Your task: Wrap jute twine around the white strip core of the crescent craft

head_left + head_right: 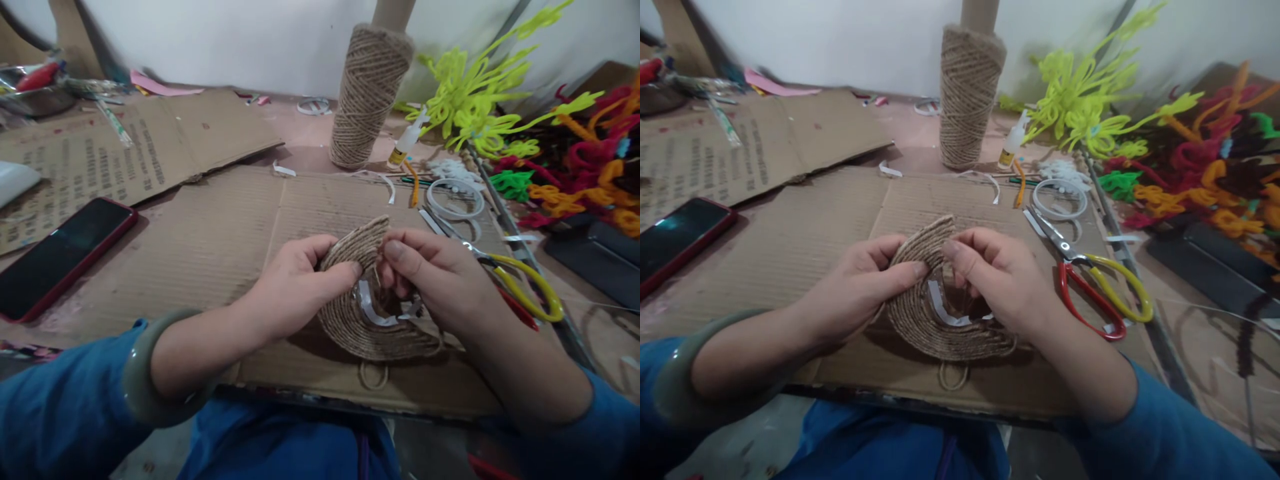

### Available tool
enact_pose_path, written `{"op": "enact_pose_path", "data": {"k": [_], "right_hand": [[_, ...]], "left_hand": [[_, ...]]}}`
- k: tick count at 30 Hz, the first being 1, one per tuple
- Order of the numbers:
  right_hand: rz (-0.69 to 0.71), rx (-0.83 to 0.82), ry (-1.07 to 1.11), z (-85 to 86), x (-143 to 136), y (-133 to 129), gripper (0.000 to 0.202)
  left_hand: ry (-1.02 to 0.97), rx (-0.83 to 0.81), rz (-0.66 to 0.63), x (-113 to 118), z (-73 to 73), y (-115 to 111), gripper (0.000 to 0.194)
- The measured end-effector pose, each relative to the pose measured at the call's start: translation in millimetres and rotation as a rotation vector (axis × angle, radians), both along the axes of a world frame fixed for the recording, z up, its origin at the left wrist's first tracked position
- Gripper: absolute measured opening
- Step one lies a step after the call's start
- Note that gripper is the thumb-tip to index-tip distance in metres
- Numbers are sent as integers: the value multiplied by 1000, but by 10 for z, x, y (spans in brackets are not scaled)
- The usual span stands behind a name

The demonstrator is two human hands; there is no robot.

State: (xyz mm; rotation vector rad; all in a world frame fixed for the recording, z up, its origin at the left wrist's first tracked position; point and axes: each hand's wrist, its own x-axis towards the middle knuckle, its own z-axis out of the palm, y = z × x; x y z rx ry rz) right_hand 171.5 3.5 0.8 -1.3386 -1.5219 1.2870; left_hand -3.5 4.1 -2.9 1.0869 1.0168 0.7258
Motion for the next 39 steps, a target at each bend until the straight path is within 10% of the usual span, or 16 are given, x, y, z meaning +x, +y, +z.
{"op": "enact_pose_path", "data": {"k": [39], "right_hand": [[-20,-56,-121,35,-13,-14,43]], "left_hand": [[-63,-114,-16,26,22,-5,14]]}}
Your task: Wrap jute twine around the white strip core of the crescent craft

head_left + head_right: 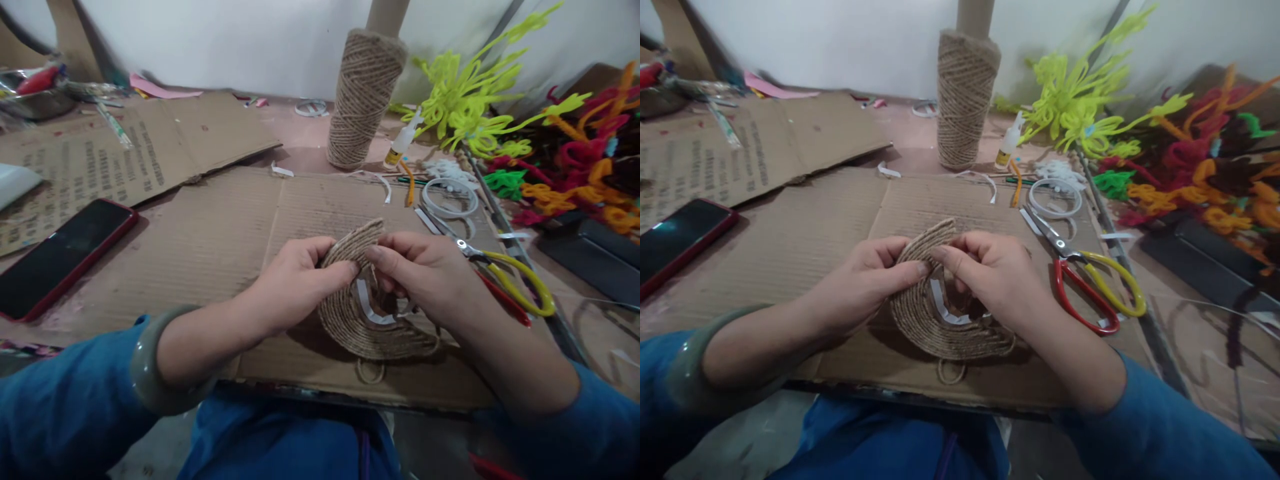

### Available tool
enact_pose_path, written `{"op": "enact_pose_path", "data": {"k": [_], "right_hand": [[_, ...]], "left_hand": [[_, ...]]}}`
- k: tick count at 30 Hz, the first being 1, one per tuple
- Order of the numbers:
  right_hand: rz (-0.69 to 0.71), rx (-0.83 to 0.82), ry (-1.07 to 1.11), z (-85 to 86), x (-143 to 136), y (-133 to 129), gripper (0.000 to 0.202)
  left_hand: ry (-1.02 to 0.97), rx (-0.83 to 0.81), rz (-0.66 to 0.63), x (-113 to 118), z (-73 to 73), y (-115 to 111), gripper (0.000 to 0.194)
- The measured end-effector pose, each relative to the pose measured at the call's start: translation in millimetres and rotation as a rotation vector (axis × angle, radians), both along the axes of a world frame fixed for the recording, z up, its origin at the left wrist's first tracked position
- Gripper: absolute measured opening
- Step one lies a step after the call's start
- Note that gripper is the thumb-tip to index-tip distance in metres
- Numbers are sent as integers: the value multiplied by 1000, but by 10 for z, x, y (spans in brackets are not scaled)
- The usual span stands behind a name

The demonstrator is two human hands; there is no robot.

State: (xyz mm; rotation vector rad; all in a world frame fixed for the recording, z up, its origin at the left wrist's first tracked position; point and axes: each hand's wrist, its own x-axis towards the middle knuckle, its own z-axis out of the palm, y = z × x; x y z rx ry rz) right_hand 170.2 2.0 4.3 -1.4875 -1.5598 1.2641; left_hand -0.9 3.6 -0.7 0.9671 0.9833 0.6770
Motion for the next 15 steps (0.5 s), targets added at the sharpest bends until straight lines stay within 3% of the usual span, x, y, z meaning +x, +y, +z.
{"op": "enact_pose_path", "data": {"k": [3,8,15], "right_hand": [[-9,-70,35,0,-18,-5,34],[-10,-34,44,16,-55,-26,24],[30,49,6,14,-28,-60,39]], "left_hand": [[4,-10,5,13,15,-16,13],[-17,28,-14,18,1,-33,12],[-53,-5,-47,0,1,-53,7]]}}
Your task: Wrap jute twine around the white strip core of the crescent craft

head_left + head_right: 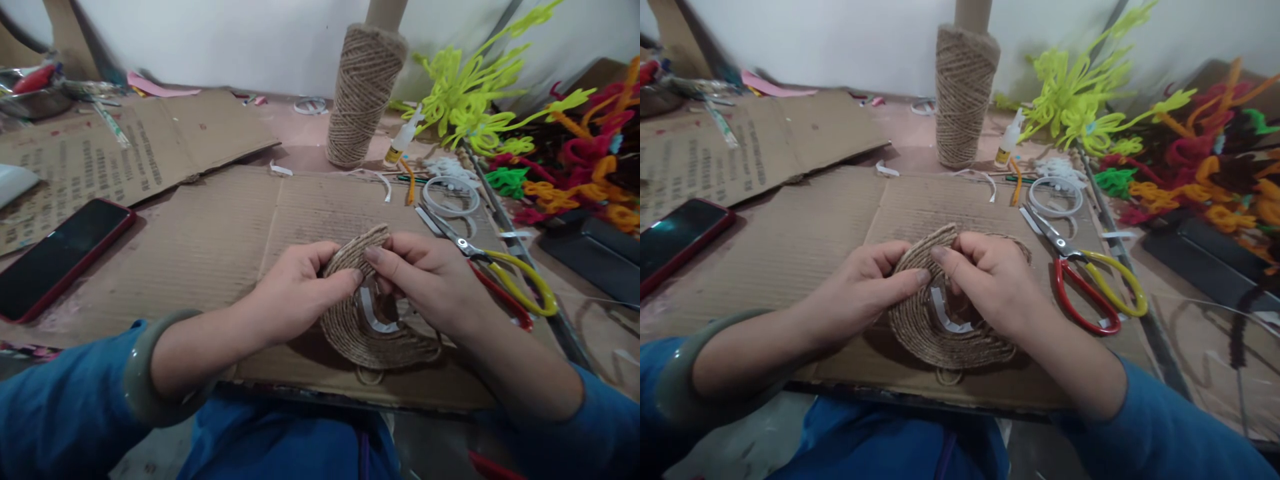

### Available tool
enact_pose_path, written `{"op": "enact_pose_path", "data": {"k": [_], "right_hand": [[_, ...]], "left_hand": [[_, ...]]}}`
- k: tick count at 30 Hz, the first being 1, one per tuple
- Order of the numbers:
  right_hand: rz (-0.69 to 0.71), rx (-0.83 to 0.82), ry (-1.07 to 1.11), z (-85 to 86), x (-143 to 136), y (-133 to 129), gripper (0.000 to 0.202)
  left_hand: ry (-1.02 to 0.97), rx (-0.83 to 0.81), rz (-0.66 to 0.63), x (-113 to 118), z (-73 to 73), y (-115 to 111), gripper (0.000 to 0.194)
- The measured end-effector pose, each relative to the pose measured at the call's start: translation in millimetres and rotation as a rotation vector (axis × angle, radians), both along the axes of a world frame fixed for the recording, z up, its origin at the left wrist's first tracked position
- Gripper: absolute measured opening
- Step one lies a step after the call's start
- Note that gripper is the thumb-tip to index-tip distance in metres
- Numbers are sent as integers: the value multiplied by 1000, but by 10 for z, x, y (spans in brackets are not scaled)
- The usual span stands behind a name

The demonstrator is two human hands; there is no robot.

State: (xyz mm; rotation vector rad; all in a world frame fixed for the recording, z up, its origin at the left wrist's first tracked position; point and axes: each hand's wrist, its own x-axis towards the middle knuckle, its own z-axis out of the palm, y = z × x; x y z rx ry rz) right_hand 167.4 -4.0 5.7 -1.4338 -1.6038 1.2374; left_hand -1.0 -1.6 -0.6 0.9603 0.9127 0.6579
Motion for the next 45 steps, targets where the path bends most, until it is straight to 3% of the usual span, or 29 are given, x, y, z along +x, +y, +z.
{"op": "enact_pose_path", "data": {"k": [5,11,20,28,41,45], "right_hand": [[3,78,-55,-52,25,48,47],[-87,86,57,-91,122,128,53],[-91,53,55,-71,77,92,26],[-41,87,0,-81,13,30,23],[-47,73,-14,-90,7,40,23],[-80,68,28,-91,28,70,24]], "left_hand": [[21,7,-4,-3,-2,25,8],[57,-32,36,6,7,38,15],[23,-42,-17,5,-18,38,21],[180,31,-33,2,8,30,22],[155,34,-58,-2,-37,37,31],[17,38,-42,2,-61,45,32]]}}
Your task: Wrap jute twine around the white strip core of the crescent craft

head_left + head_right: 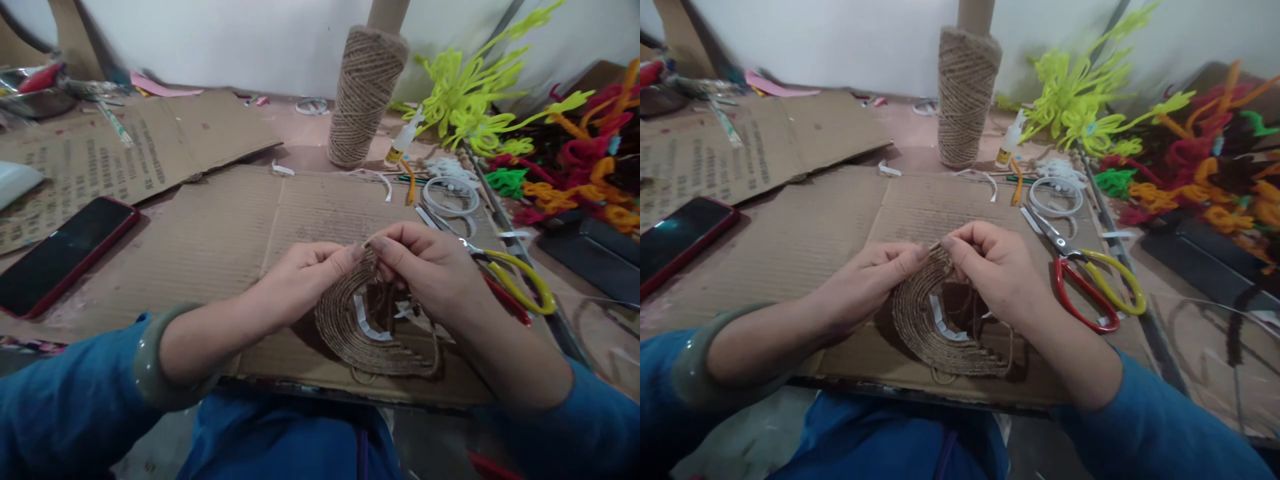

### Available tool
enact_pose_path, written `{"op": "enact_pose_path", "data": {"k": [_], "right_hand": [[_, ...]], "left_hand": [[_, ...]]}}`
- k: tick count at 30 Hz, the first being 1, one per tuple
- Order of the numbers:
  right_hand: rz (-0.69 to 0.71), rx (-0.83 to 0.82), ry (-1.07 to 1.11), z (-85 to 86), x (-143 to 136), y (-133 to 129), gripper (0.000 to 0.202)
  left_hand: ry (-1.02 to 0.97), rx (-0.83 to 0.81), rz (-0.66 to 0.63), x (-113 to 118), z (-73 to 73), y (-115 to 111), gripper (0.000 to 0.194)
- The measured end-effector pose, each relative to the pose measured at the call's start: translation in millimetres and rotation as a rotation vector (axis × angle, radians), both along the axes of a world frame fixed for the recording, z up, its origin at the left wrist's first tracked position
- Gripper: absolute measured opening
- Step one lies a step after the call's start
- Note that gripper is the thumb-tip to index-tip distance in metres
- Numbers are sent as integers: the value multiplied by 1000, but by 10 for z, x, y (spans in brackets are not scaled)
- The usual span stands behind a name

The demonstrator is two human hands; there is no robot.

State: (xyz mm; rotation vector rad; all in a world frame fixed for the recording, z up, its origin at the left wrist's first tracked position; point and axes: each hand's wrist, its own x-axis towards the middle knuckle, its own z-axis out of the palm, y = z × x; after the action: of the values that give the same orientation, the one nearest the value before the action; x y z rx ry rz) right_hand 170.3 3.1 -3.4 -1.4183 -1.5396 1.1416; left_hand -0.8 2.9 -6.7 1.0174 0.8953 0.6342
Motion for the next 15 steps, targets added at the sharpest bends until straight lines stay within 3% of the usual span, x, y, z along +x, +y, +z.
{"op": "enact_pose_path", "data": {"k": [2,9,15], "right_hand": [[-32,0,11,-1,10,12,25],[-18,-30,34,-30,11,0,25],[7,-2,7,-24,11,-21,25]], "left_hand": [[-26,-9,6,1,-2,7,28],[161,-33,-9,9,25,19,14],[173,-37,-50,6,17,6,14]]}}
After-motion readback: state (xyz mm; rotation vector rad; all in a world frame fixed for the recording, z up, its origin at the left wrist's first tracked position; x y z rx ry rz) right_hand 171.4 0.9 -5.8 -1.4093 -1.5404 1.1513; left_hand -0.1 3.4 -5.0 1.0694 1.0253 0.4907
